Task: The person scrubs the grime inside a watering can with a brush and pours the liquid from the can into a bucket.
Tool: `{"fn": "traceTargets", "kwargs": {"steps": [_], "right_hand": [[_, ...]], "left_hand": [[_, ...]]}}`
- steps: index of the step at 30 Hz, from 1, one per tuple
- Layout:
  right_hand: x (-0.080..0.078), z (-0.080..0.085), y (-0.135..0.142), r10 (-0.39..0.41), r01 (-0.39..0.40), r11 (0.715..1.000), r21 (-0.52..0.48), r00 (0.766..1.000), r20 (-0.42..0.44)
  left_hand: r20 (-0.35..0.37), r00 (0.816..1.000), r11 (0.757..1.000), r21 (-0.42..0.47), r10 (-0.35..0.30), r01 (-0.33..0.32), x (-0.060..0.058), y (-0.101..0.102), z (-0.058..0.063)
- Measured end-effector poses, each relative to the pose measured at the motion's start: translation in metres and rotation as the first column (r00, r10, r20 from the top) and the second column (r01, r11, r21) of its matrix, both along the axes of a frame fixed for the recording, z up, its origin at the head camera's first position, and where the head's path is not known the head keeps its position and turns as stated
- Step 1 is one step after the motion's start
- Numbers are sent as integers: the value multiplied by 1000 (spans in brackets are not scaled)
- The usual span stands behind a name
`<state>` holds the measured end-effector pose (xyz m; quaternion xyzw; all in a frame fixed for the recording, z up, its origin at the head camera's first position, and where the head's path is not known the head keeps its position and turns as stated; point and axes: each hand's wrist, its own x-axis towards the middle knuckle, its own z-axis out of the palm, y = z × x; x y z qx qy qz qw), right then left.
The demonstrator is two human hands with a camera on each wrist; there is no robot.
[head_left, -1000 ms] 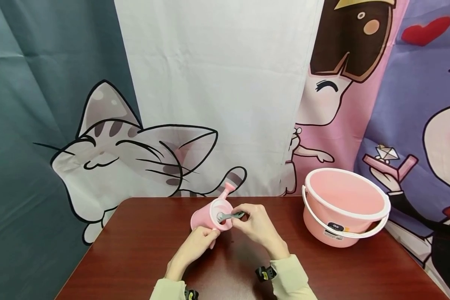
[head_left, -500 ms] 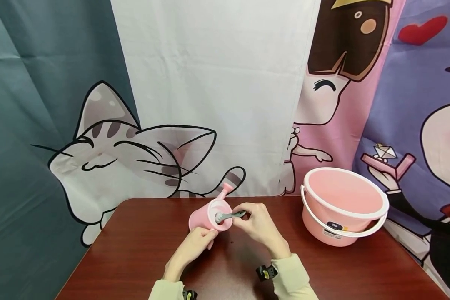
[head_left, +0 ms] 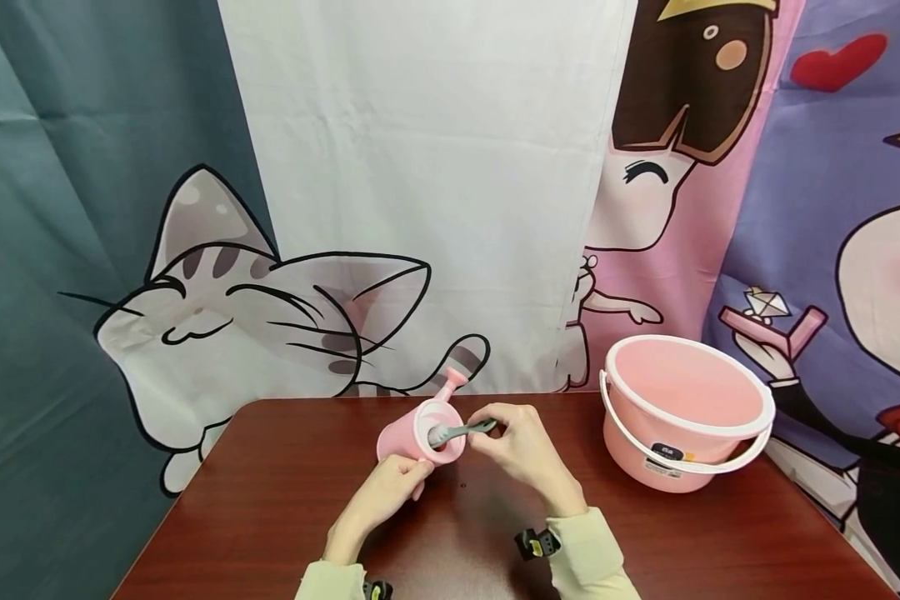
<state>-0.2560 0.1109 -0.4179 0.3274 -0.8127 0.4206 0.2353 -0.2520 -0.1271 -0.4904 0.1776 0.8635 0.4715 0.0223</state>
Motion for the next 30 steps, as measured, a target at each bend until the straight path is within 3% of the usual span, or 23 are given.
{"fn": "traceTargets", "kwargs": {"steps": [6, 30], "right_hand": [[1, 2, 3, -17, 17, 1000, -9, 1000, 15], [3, 6, 4, -12, 12, 1000, -13, 1000, 20]], "left_hand": [[-10, 1000, 1000, 18, -23, 23, 0, 0, 0], [-23, 1000, 1000, -12, -8, 7, 0, 0, 1]]}}
